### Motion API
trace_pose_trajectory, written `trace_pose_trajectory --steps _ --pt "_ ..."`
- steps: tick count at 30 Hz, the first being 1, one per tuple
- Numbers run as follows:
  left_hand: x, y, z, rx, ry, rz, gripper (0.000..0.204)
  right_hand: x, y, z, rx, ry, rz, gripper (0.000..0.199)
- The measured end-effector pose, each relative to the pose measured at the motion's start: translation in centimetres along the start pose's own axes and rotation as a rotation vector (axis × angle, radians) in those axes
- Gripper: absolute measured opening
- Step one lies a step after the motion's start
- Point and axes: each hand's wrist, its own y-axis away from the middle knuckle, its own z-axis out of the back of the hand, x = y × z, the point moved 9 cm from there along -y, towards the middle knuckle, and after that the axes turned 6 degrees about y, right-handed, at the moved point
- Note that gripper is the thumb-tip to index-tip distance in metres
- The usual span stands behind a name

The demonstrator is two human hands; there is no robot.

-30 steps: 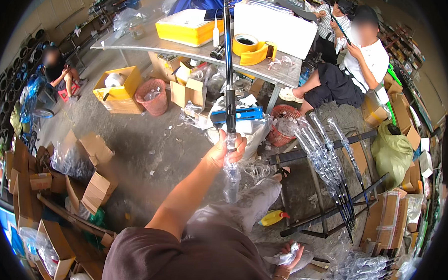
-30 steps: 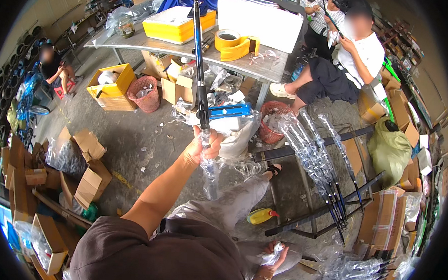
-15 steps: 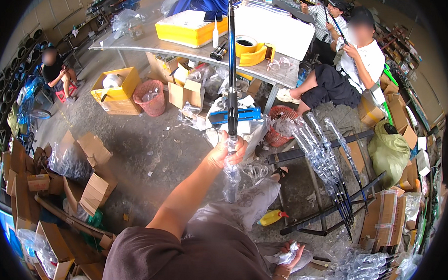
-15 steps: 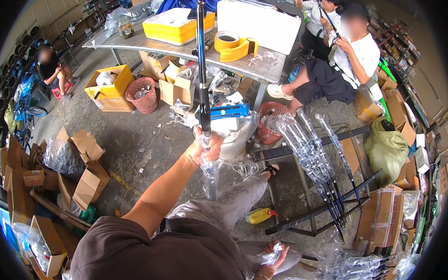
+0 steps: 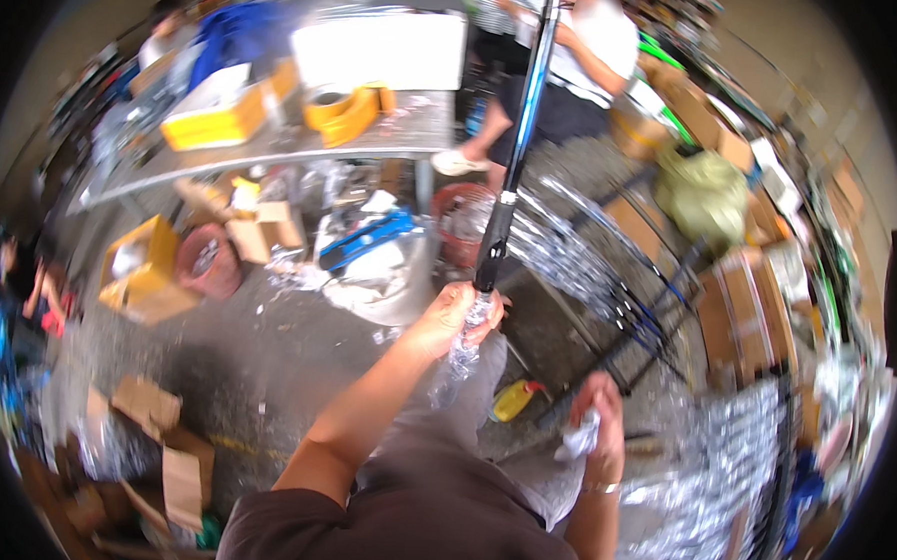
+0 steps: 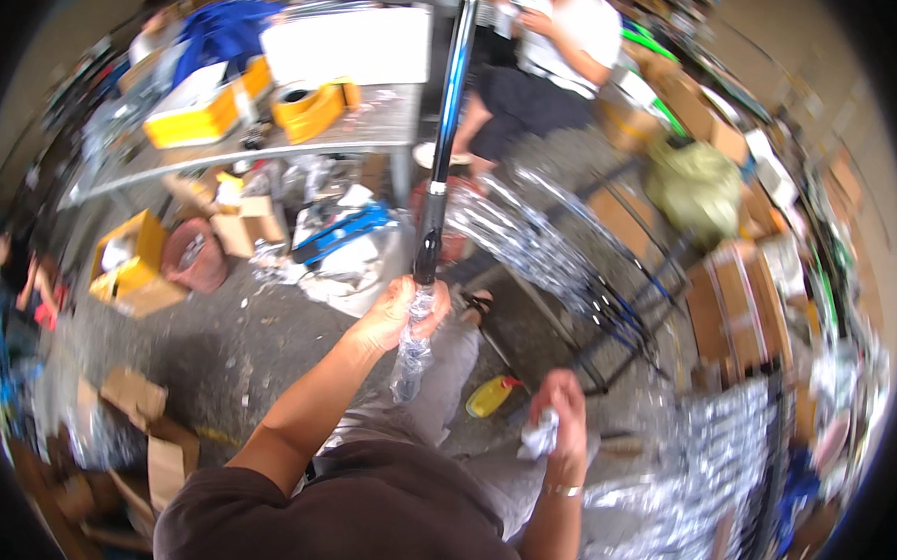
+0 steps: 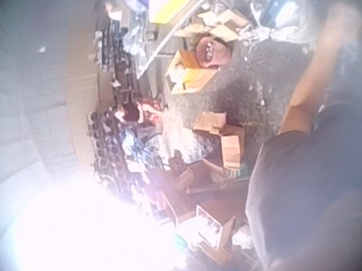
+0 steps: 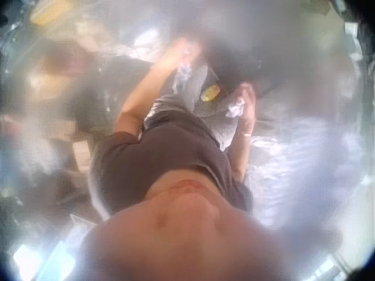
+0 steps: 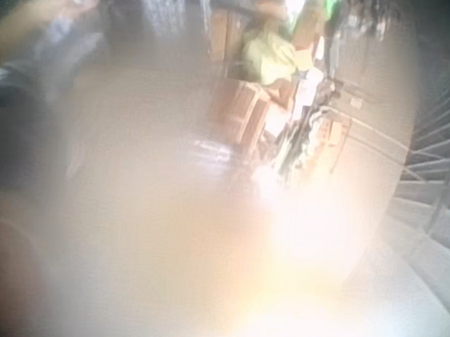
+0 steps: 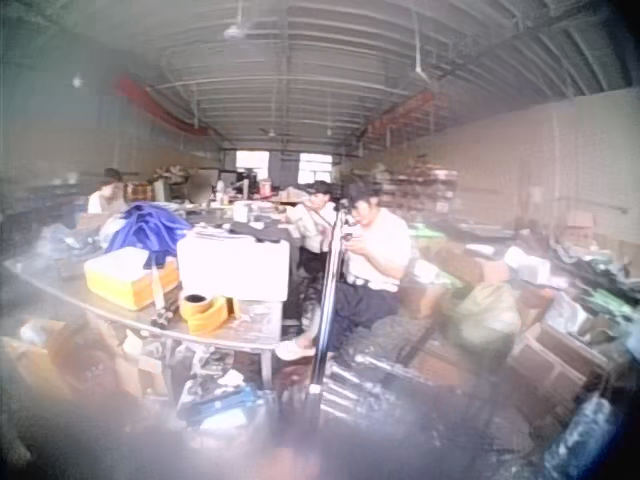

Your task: The person wipes the handle and shaft of a fishing rod using a white cloth. They handle the rod one at a time, wiping it thoroughly before placing it back on a metal rack among other wrapped rods.

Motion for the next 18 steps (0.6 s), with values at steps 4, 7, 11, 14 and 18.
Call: trace_pose_trajectory --steps 4,7,11,14,18 --pt "5.9 -1.5 -4.3 0.098 0.042 0.176 0.066 8.8 -4.0 -3.8 -0.008 0.229 0.09 0.042" --pt "9.6 -1.2 -5.9 0.16 0.052 0.29 0.064 11.7 -5.0 -4.9 -0.096 0.245 0.071 0.037" --pt "12.4 -1.0 -7.7 0.197 0.065 0.362 0.06 11.4 -5.5 -3.0 -0.22 0.262 0.119 0.033" --pt "12.9 -1.1 -7.5 0.23 0.041 0.396 0.058 10.8 -5.8 -3.1 -0.198 0.14 0.11 0.028" --pt "13.2 -1.2 -7.0 0.199 0.01 0.425 0.055 11.2 -6.0 -3.8 -0.19 0.065 0.105 0.028"
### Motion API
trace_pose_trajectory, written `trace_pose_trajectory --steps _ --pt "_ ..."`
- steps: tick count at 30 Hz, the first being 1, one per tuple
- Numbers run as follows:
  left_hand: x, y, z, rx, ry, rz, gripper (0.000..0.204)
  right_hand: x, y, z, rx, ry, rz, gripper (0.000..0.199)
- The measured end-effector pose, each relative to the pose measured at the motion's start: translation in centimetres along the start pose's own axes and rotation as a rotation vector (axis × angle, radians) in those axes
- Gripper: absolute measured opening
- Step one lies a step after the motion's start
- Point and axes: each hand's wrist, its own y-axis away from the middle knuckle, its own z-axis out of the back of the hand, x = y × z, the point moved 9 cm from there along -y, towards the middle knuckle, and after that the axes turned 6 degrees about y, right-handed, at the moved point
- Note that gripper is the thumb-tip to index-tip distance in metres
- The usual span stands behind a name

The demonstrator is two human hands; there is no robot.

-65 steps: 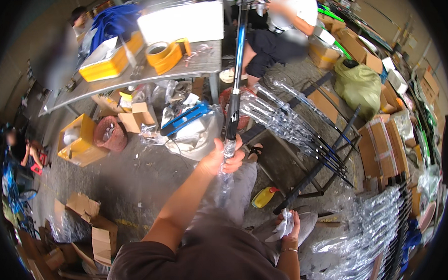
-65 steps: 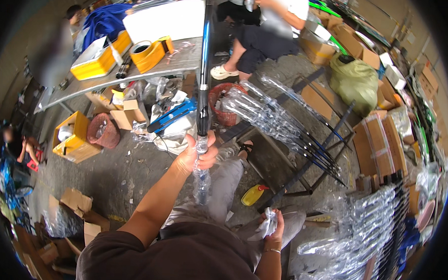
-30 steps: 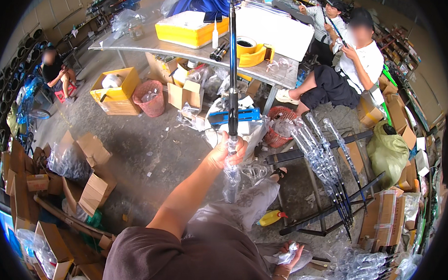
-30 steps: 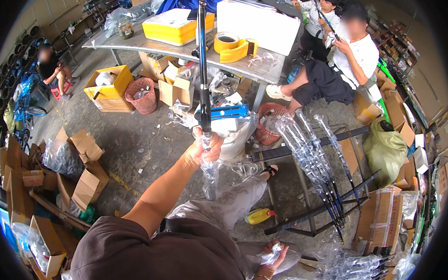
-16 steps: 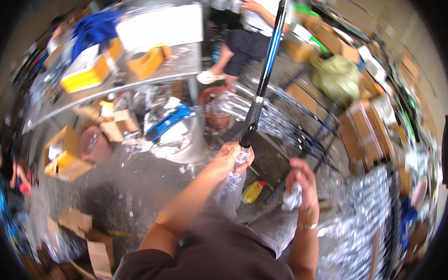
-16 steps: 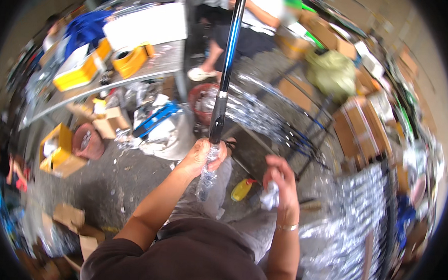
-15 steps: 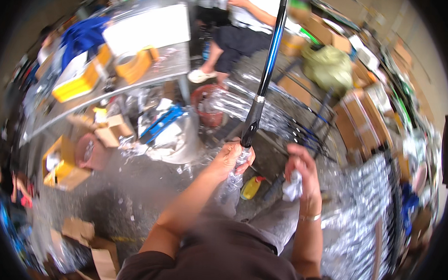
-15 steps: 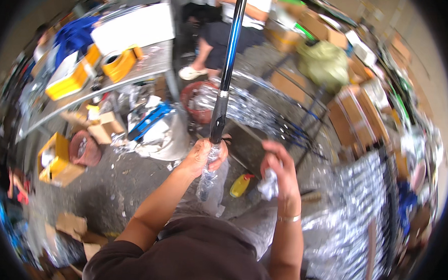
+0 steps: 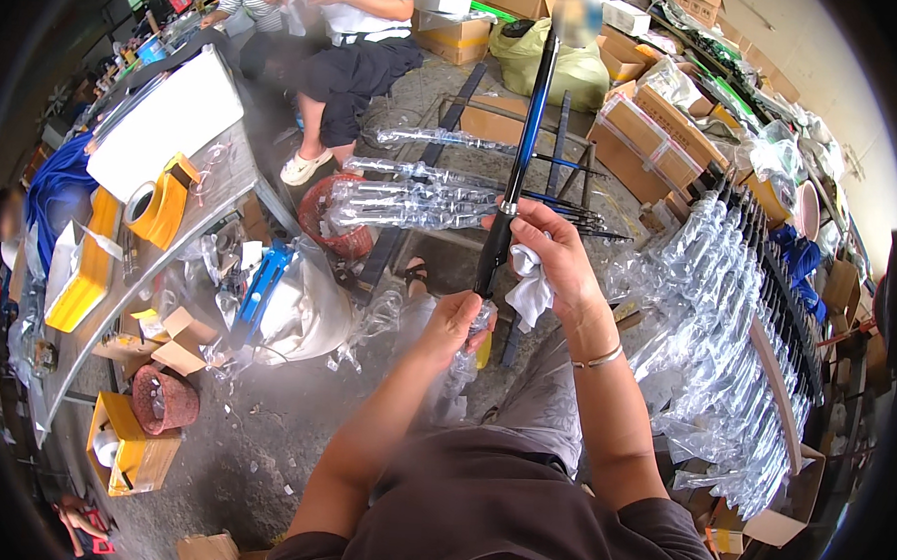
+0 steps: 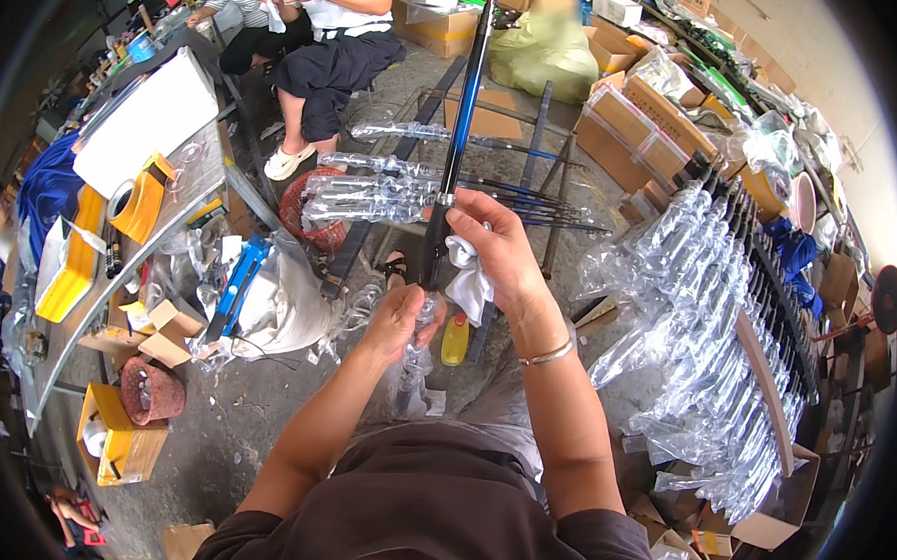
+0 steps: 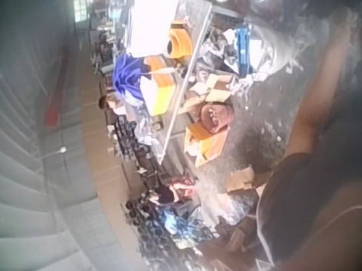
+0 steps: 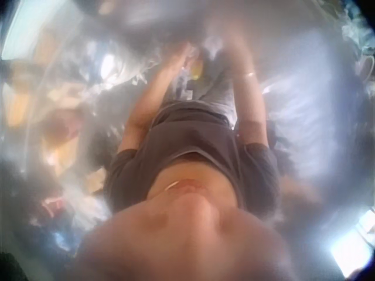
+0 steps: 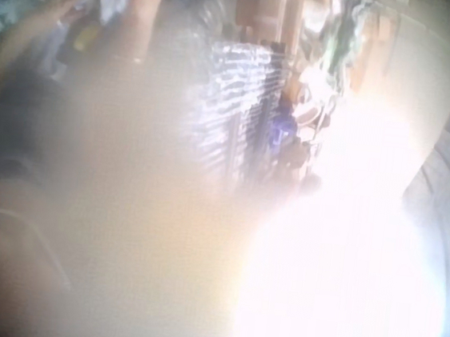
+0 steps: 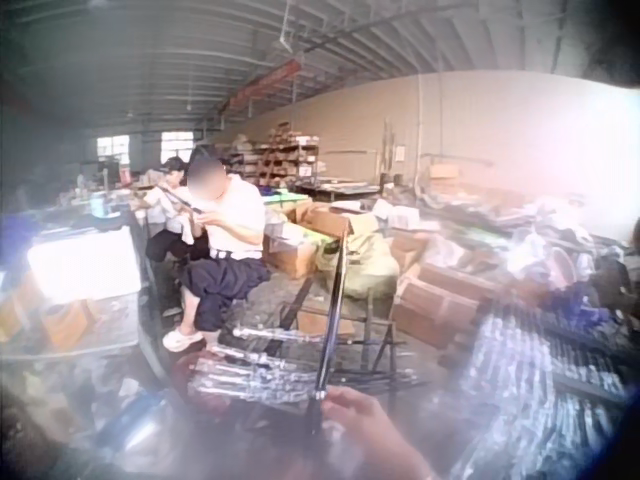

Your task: The person wipes the handle and shaft of a fishing rod using a white cloth. They handle the rod one at a time, wiping it thoroughly before placing it back on a metal rack among other wrapped rods.

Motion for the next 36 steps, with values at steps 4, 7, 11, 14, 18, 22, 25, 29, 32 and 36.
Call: trace_pose_trajectory --steps 4,7,11,14,18,22,25,29,32,36 --pt "0.3 -0.2 0.3 -0.044 -0.032 -0.023 0.052 0.0 -0.2 0.1 0.016 0.01 0.001 0.028" --pt "0.4 -0.3 0.3 -0.076 -0.09 -0.027 0.059 0.1 0.1 0.6 -0.007 0.048 -0.002 0.029" --pt "1.3 -0.5 0.4 -0.096 -0.068 -0.012 0.052 0.3 0.4 1.2 -0.003 0.051 0.001 0.028" --pt "1.5 -0.4 0.3 -0.122 -0.049 -0.005 0.048 0.2 0.7 1.4 0.002 -0.008 -0.032 0.025" --pt "1.8 -0.5 0.2 -0.111 -0.072 -0.012 0.047 0.2 0.8 1.7 -0.009 0.009 -0.013 0.026" --pt "1.9 -0.5 -0.1 -0.075 -0.082 -0.016 0.047 -0.2 0.8 2.4 -0.044 0.013 -0.003 0.026" --pt "2.0 -0.5 -0.2 -0.074 -0.081 -0.006 0.047 0.1 1.2 2.2 0.001 -0.052 -0.04 0.026" --pt "2.2 -0.4 -0.3 -0.063 -0.074 -0.004 0.046 0.3 1.5 2.1 0.015 -0.049 -0.041 0.025" --pt "2.1 -0.4 -0.7 -0.058 -0.063 0.005 0.047 0.4 1.5 2.4 0.016 -0.024 -0.028 0.025" --pt "2.0 -0.3 -0.9 -0.027 -0.05 -0.004 0.048 0.3 1.6 2.6 0.013 -0.004 -0.021 0.026"
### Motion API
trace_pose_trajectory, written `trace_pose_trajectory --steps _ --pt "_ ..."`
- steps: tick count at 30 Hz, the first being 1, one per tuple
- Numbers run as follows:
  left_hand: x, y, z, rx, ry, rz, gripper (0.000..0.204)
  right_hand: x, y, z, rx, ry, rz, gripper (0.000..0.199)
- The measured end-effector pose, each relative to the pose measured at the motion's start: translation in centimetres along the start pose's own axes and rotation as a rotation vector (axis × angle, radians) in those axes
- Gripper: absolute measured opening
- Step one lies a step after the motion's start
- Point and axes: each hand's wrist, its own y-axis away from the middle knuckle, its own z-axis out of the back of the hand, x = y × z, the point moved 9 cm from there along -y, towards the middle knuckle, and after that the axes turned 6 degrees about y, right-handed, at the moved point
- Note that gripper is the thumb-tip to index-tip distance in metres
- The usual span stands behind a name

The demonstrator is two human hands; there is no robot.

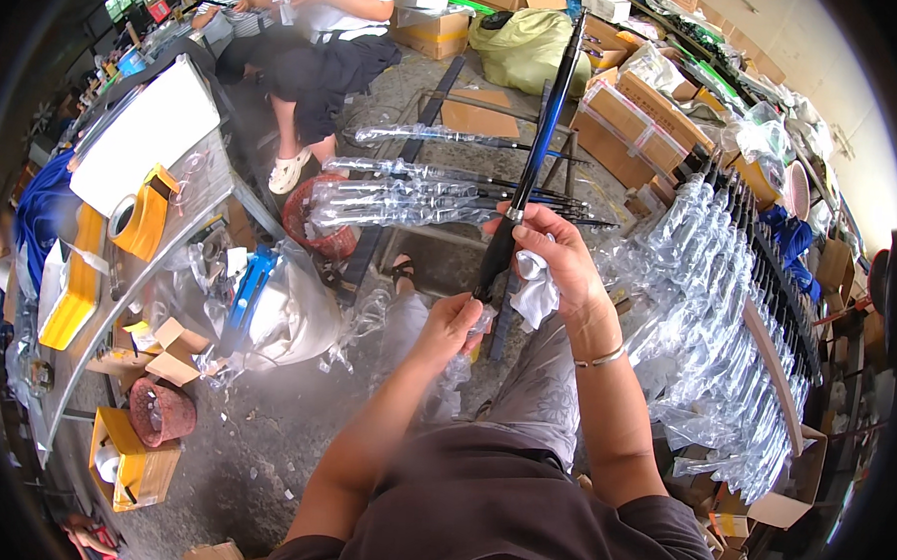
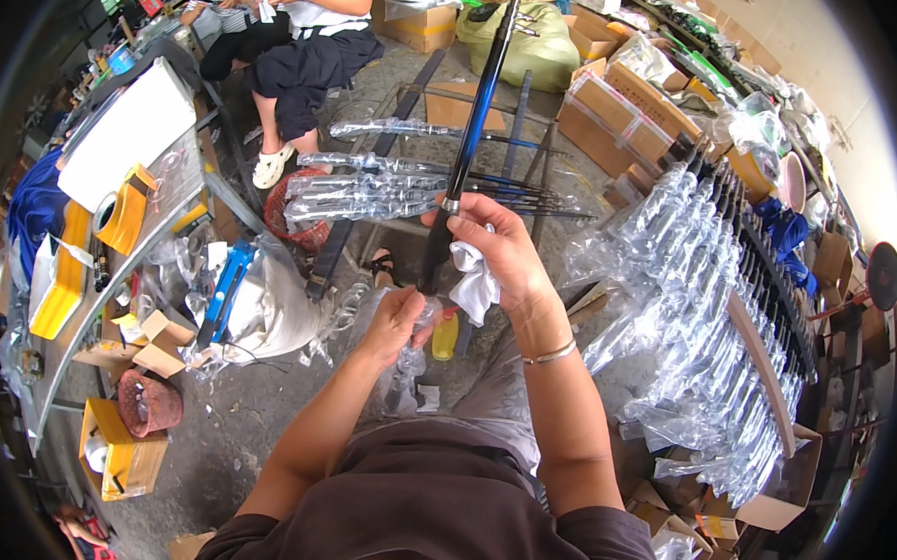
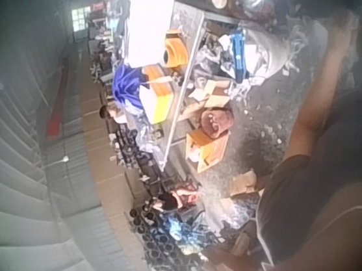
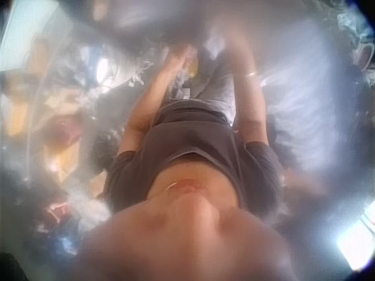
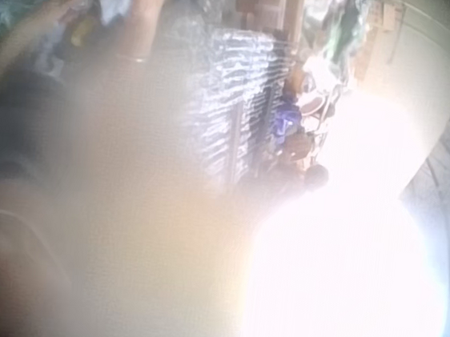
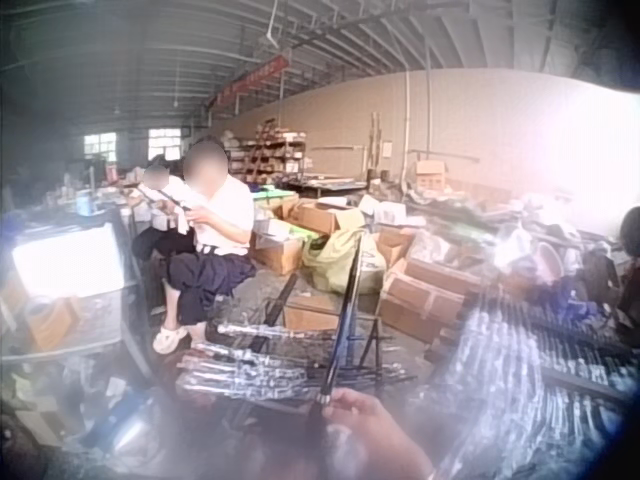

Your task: The person wipes the handle and shaft of a fishing rod using a white cloth. They handle the rod one at a time, wiping it thoroughly before placing it back on a metal rack among other wrapped rods.

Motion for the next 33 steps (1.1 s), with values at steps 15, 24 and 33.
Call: trace_pose_trajectory --steps 15,24,33 --pt "0.37 0.06 -0.46 0.085 0.057 0.045 0.05 -0.6 0.33 0.28 0.022 -0.094 -0.056 0.019" --pt "-0.14 0.34 -0.82 0.076 0.062 0.053 0.051 -0.52 0.23 0.04 0.044 -0.1 -0.044 0.018" --pt "0.22 0.44 -0.87 0.1 0.051 0.06 0.053 -0.35 0.56 0.1 0.048 -0.055 -0.039 0.022"
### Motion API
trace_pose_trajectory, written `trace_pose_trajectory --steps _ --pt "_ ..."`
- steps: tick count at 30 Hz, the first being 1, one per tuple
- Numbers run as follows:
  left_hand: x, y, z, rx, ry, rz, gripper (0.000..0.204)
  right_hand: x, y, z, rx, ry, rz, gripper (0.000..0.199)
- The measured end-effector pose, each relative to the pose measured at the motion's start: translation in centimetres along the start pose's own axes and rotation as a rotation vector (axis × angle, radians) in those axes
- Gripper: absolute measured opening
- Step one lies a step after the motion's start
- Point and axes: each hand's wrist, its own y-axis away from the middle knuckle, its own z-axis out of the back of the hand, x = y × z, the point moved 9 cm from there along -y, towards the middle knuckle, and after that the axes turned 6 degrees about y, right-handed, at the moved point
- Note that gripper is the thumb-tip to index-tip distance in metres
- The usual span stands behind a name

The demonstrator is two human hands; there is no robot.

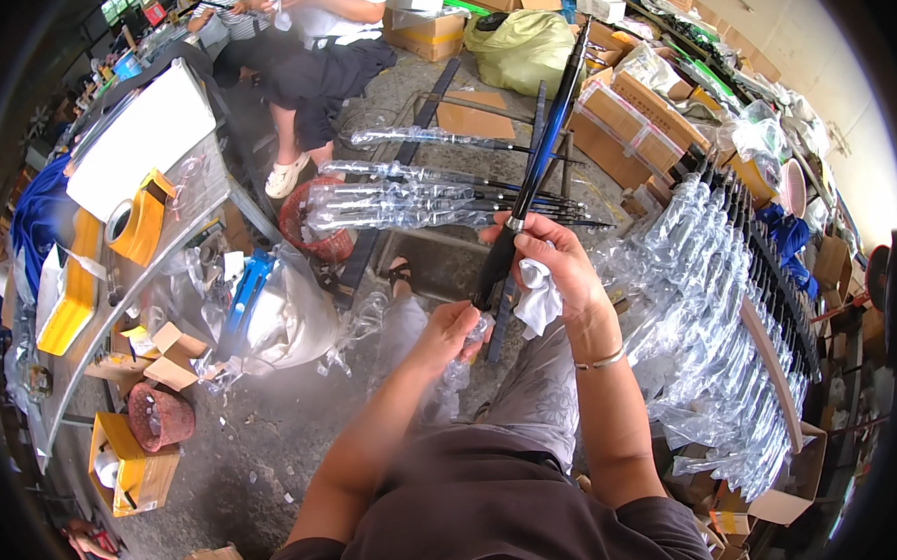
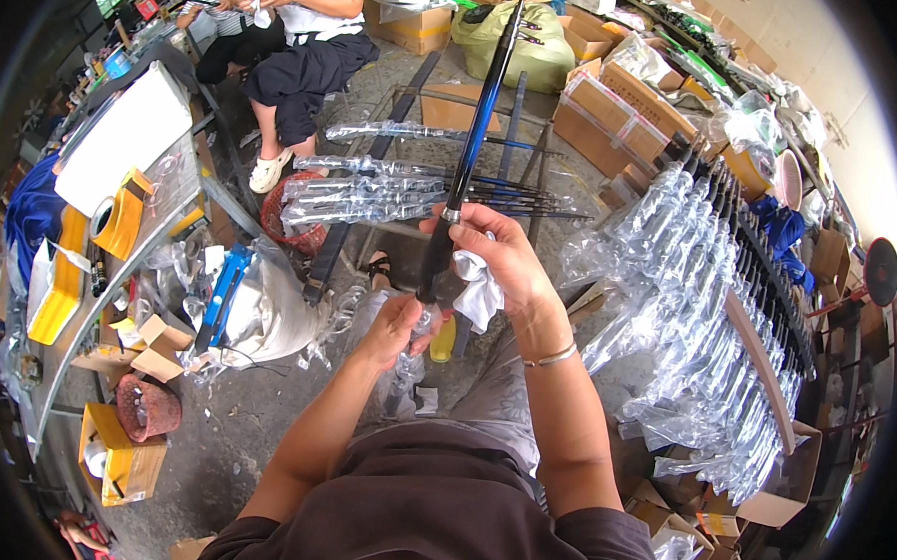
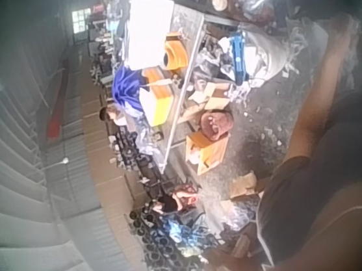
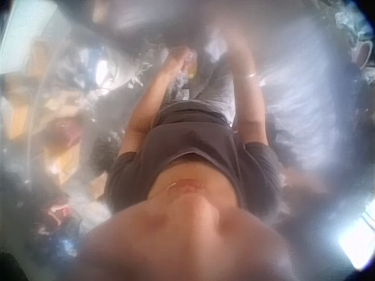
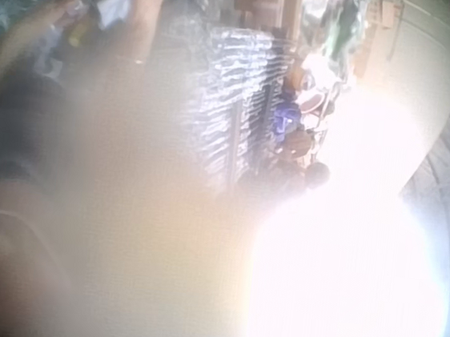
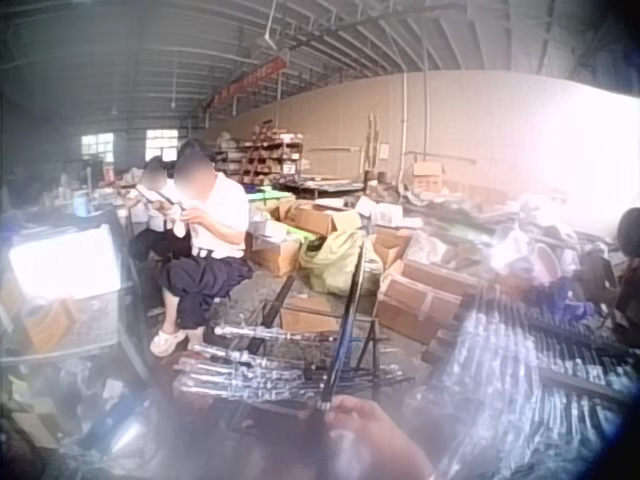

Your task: The person wipes the handle and shaft of a fishing rod using a white cloth. They handle the rod one at a time, wiping it thoroughly before placing it back on a metal rack among other wrapped rods.

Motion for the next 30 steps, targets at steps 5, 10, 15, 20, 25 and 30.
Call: trace_pose_trajectory --steps 5,10,15,20,25,30 --pt "0.5 -0.1 -0.1 0.013 0.021 0.018 0.053 -0.2 0.3 0.2 0.037 -0.061 0.007 0.025" --pt "0.4 0.1 -0.5 0.039 0.094 0.062 0.054 -0.4 0.3 0.1 0.085 -0.12 0.003 0.023" --pt "0.5 0.0 -1.1 0.128 0.096 0.095 0.059 -0.5 0.2 0.4 0.078 -0.112 0.014 0.019" --pt "0.4 0.0 -1.4 0.174 0.091 0.122 0.063 -0.3 0.3 0.3 0.09 -0.089 0.006 0.017" --pt "0.3 0.0 -1.5 0.164 0.109 0.118 0.06 -0.1 0.6 0.4 0.06 -0.021 -0.012 0.021" --pt "1.4 -0.2 -0.1 0.008 -0.011 0.039 0.06 0.6 1.0 0.5 -0.044 0.158 0.05 0.024"
